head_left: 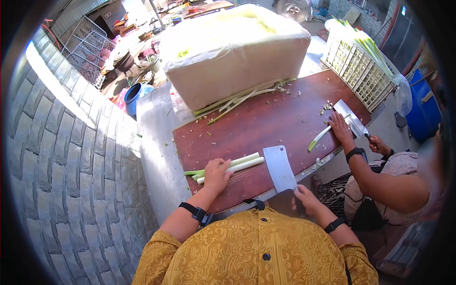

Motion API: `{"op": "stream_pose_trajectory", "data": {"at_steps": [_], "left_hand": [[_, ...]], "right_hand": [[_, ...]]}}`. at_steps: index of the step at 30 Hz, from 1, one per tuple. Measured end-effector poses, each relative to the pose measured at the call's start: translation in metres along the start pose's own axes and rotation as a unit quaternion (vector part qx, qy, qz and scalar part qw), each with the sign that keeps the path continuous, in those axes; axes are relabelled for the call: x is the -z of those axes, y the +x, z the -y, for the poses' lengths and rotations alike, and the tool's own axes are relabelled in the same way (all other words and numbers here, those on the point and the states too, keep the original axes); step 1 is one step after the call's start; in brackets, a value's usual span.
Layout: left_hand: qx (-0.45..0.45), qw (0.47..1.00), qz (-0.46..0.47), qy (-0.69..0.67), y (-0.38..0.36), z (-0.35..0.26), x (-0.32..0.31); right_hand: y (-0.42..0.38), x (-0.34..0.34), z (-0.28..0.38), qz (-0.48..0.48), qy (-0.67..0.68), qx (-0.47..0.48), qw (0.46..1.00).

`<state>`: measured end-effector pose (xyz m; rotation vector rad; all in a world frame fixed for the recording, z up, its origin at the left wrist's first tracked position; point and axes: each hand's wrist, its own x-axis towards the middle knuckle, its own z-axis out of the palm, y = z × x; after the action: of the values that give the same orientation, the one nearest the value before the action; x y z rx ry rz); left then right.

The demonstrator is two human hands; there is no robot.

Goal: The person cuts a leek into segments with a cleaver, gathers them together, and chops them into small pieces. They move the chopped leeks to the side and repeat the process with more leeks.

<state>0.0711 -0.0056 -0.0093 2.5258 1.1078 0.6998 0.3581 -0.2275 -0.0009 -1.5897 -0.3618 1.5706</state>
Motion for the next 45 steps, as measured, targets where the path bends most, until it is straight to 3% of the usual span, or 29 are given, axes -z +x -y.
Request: {"op": "stream_pose_trajectory", "data": {"at_steps": [4, 22, 28, 37, 45], "left_hand": [[-0.025, 1.0, 0.008, -0.017, 0.003, 0.005, -0.005], [-0.006, 1.0, 0.027, 0.006, 0.008, -0.006, -0.005], [0.005, 0.999, 0.033, 0.013, 0.01, -0.013, -0.007], [-0.038, 0.999, -0.021, 0.001, 0.009, -0.003, -0.018], [-0.055, 0.998, -0.037, -0.01, 0.01, 0.001, -0.019]], "right_hand": [[0.002, 0.003, -0.004, 0.0, -0.08, 0.012, 0.997], [0.006, -0.016, 0.013, -0.034, -0.125, 0.034, 0.991], [0.007, -0.021, 0.015, -0.062, -0.247, 0.078, 0.964], [0.01, -0.025, 0.011, -0.072, -0.242, 0.09, 0.963], [0.018, -0.025, -0.002, -0.038, -0.104, 0.041, 0.993]]}}
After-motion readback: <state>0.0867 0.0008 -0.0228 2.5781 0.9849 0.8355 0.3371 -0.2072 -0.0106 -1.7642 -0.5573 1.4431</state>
